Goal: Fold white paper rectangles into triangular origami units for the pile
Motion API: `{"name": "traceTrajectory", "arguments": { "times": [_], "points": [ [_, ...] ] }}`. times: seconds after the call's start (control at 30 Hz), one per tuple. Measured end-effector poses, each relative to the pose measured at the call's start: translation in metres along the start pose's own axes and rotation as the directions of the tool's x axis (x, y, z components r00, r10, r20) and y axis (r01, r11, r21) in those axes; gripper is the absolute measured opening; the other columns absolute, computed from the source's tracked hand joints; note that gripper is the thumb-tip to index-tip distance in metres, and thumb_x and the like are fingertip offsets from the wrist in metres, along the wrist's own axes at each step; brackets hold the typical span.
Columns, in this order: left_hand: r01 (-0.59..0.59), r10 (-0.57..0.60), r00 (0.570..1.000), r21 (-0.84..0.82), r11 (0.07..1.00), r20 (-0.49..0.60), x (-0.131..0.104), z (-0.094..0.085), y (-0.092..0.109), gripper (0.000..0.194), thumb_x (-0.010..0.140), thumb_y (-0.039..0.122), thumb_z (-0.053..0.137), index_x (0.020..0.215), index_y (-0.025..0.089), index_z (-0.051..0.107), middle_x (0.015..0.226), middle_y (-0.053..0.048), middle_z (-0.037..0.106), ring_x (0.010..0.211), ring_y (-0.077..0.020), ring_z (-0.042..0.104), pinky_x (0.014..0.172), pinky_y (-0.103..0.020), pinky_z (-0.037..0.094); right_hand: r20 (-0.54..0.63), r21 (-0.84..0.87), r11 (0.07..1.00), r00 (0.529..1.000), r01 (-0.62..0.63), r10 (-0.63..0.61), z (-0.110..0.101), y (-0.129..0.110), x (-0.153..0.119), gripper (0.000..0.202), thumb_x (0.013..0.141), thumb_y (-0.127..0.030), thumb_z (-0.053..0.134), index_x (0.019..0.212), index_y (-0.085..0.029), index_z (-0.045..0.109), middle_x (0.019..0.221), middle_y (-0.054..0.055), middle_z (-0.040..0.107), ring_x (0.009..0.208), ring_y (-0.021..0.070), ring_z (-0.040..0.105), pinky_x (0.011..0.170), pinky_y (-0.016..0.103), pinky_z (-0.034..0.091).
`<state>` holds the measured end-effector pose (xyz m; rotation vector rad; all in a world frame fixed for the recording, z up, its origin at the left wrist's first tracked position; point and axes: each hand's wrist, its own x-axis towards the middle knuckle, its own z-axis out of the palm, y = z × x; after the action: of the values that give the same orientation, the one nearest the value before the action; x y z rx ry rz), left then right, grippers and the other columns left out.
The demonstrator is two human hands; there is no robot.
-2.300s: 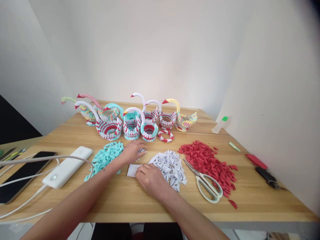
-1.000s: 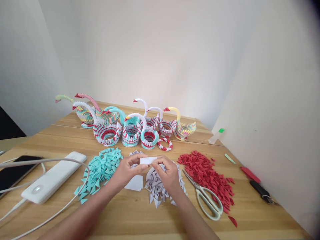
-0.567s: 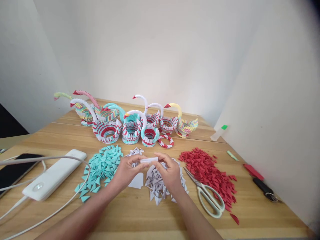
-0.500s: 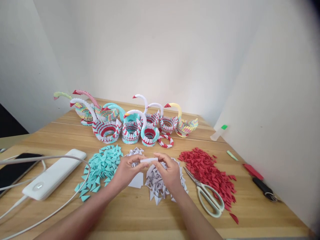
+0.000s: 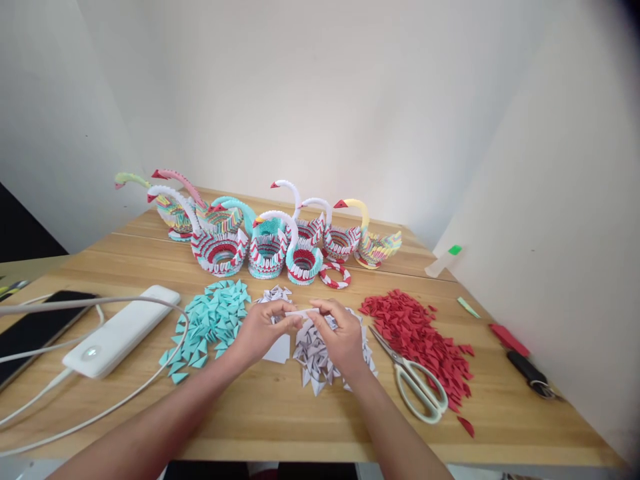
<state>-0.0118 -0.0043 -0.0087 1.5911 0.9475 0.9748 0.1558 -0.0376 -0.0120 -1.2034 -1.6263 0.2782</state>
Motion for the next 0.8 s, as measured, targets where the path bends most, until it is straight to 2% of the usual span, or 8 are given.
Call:
{"name": "traceTrajectory", "arguments": {
  "times": [0.1,0.23,0.47,0.57,0.7,0.8],
  "points": [
    [0.028,-0.027,0.999,-0.030,0.999,0.025,0.0002,0.0013,-0.0018,0.020,0.075,0.035,0.064,0.069,0.016,0.066,0.067,-0.001,0.068,0.066,-0.0166,0.060,0.064,-0.024,0.044,-0.002,-0.013,1.000,1.000,0.025,-0.025,-0.0003,-0.0002,0.0002,0.011,0.084,-0.022,0.062,0.094,-0.021,0.068,0.073,-0.001,0.061,0.067,0.0134,0.056,0.067,0.024,0.044],
    [0.025,-0.025,0.998,0.012,1.000,0.049,-0.0004,0.0019,-0.0028,0.021,0.076,0.036,0.064,0.069,0.016,0.066,0.068,-0.002,0.068,0.067,-0.0167,0.059,0.065,-0.024,0.043,0.002,-0.021,0.999,0.999,0.035,-0.035,-0.0019,-0.0005,0.0005,0.008,0.084,-0.021,0.063,0.090,-0.021,0.068,0.073,-0.001,0.061,0.067,0.0134,0.057,0.067,0.024,0.044],
    [0.003,-0.004,0.998,0.025,1.000,0.056,-0.0004,0.0018,-0.0030,0.018,0.077,0.031,0.063,0.067,0.016,0.064,0.066,0.000,0.067,0.066,-0.0155,0.058,0.064,-0.023,0.041,0.002,-0.005,1.000,1.000,-0.005,0.005,-0.0023,-0.0003,-0.0012,0.012,0.084,-0.023,0.062,0.093,-0.021,0.069,0.073,-0.001,0.061,0.068,0.0139,0.057,0.067,0.024,0.045],
    [-0.018,0.018,1.000,-0.008,1.000,0.009,-0.0009,0.0019,-0.0037,0.018,0.078,0.031,0.061,0.068,0.016,0.064,0.065,0.000,0.064,0.065,-0.0147,0.056,0.064,-0.023,0.042,-0.004,-0.008,1.000,1.000,-0.027,0.027,-0.0013,0.0003,-0.0013,0.018,0.084,-0.023,0.061,0.100,-0.021,0.068,0.072,-0.001,0.060,0.067,0.0140,0.056,0.068,0.024,0.046],
    [-0.077,0.071,0.993,-0.064,0.995,-0.091,-0.0025,0.0019,-0.0026,0.019,0.079,0.031,0.061,0.068,0.016,0.062,0.068,-0.001,0.063,0.068,-0.0152,0.056,0.067,-0.024,0.043,0.091,-0.011,0.999,0.995,0.047,-0.046,-0.0003,0.0019,-0.0017,0.029,0.085,-0.022,0.058,0.114,-0.023,0.063,0.079,0.000,0.061,0.072,0.0142,0.057,0.071,0.025,0.047],
    [-0.054,0.041,0.996,-0.177,0.983,-0.079,-0.0031,0.0026,-0.0006,0.019,0.078,0.034,0.063,0.076,0.015,0.063,0.070,-0.002,0.064,0.071,-0.0162,0.058,0.069,-0.026,0.045,0.123,-0.013,0.996,0.988,0.092,-0.090,-0.0001,0.0028,-0.0028,0.032,0.087,-0.021,0.056,0.118,-0.024,0.060,0.081,0.001,0.061,0.075,0.0148,0.058,0.072,0.026,0.047]
  ]
}}
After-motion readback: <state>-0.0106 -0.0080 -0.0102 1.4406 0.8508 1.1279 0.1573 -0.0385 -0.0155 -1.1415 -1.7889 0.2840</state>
